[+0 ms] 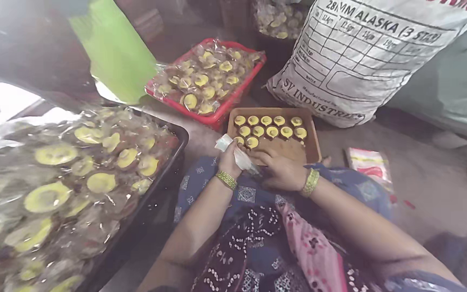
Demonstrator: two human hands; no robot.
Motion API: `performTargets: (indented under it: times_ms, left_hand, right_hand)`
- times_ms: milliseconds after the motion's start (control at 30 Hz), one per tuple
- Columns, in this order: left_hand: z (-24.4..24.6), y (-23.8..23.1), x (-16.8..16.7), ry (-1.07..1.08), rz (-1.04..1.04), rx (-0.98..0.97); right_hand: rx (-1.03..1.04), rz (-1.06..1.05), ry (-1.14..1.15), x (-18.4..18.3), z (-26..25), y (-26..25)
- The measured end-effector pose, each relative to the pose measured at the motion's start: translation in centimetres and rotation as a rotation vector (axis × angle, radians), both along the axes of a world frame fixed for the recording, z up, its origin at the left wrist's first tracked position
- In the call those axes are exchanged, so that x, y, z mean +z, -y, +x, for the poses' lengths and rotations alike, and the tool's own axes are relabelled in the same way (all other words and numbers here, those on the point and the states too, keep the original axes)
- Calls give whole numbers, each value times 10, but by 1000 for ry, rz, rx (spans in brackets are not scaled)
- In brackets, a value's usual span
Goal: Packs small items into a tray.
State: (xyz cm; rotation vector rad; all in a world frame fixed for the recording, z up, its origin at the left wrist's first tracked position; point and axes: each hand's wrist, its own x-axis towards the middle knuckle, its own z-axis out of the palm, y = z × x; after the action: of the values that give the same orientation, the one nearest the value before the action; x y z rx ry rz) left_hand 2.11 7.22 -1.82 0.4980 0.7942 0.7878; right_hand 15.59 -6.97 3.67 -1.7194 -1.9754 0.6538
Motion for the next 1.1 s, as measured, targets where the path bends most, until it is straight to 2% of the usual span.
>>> performTargets:
  times_ms: [67,133,233,367,600,733,833,1000,1100]
  left_hand:
    - [0,2,1,-25,2,13]
    - [2,1,4,-19,-12,4]
    - [0,3,5,-32,-22,16]
    - [0,8,8,-75,-6,18]
    - [-6,4,4,1,-31,-9]
    - [-4,3,2,7,-51,-9]
    - [-4,3,5,-2,-57,5]
    - [-5,2,5,-9,-46,-19]
    - [-1,-7,3,10,15,8]
  right_hand:
    - [118,240,129,-13,3,1]
    - [184,393,253,-20,5,0]
    - [183,455,288,-23,0,2]
    - [81,532,140,-22,-4,1]
    - [246,339,98,-19,0,2]
    - [222,394,211,-22,-3,4]
    - [180,438,205,-22,-3,1]
    - [177,384,-20,-15,4,2]
    - [164,329,-276,8,16,6]
